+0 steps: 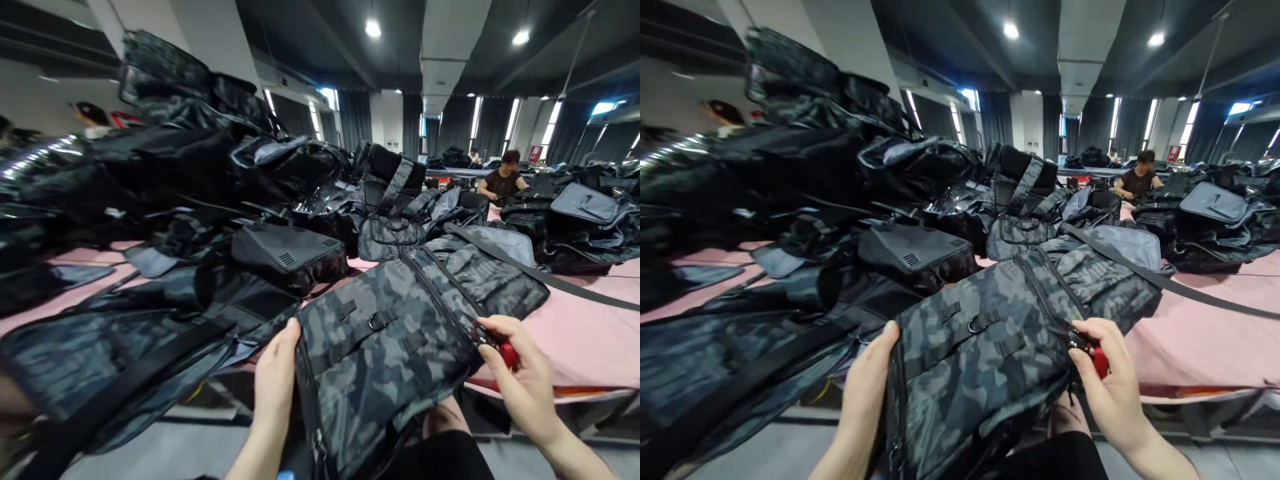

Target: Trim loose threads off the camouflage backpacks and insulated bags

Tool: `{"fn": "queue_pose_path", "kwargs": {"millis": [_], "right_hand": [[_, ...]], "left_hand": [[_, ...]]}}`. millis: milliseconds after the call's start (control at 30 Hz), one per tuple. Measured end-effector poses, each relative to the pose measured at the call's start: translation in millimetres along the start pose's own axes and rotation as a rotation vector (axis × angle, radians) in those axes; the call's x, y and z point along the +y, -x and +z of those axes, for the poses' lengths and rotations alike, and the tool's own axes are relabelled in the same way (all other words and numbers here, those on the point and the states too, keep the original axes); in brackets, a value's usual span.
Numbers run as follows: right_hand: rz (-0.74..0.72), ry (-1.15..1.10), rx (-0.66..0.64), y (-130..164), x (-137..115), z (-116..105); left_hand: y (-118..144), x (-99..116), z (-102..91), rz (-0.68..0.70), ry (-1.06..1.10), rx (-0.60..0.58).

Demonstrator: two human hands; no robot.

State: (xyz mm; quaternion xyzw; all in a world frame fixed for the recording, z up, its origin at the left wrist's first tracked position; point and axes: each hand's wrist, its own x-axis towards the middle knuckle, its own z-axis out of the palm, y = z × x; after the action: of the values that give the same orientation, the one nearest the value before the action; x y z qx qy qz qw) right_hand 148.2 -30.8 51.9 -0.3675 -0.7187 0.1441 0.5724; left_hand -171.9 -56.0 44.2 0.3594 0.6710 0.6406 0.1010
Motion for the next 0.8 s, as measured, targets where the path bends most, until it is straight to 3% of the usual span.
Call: {"fn": "queue_pose_path", "kwargs": {"millis": [167, 333, 433, 533, 600, 667, 800], "right_hand": [[0.006, -0.050, -0.064, -9, -4, 24], [-0.103, -0.079, -0.137, -16, -26, 38], [-0.143, -0.075, -0.243, -23, -31, 53], [-0.135, -0.025, -0.276, -29, -28, 64], [-0.131, -0.010, -0.263, -31, -25, 67], [-0.135, -0.012, -0.251, -32, -25, 66], [-0.107, -0.031, -0.253, -30, -29, 64]], "left_hand": [[7, -10, -5.6, -0.189, 0.132, 0.006], [11, -22, -15.1, -0.181, 0.120, -0.037], [14, -24, -21.8, -0.032, -0.083, 0.046], [23, -14, -28.5, 0.316, -0.298, 0.213], [31, 0, -29.7, 0.527, -0.338, 0.140], [38, 16, -26.0, 0.652, -0.311, -0.040], [40, 45, -3.6, 0.737, -0.281, -0.339]]}}
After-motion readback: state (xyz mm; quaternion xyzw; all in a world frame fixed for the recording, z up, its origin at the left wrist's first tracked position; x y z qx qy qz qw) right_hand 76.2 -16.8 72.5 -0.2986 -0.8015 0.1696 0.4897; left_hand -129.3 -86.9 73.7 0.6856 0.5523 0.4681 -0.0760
